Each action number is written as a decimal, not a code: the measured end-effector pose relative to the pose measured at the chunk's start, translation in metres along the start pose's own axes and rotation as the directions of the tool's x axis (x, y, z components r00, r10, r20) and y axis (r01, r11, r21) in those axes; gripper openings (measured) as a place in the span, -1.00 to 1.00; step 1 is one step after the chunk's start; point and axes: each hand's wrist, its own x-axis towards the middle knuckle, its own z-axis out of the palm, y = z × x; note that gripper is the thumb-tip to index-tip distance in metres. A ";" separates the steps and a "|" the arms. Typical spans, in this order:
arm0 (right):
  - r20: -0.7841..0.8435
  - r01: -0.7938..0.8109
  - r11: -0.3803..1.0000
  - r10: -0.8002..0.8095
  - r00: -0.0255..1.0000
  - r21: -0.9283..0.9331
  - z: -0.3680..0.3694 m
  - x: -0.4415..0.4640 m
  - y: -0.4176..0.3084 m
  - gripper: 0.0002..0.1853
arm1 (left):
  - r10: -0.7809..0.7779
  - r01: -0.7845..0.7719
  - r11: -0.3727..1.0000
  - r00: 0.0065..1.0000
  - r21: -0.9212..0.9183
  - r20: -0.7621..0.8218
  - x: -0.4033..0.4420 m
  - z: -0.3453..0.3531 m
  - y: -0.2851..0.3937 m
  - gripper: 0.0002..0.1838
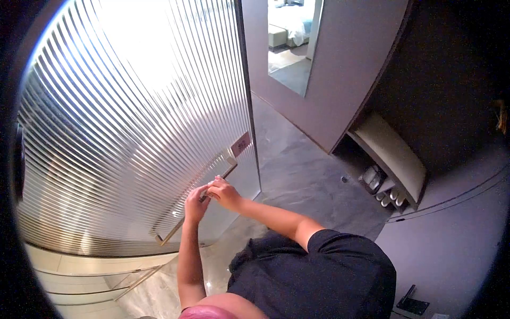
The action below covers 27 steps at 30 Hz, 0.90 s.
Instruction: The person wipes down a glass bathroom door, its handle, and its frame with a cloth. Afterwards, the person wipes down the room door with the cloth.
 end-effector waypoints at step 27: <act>0.222 -0.243 0.955 0.277 0.935 -0.168 -0.122 -0.071 -0.045 -0.69 | 0.153 -0.153 0.988 0.962 0.018 -0.228 -0.024 0.017 -0.013 -0.84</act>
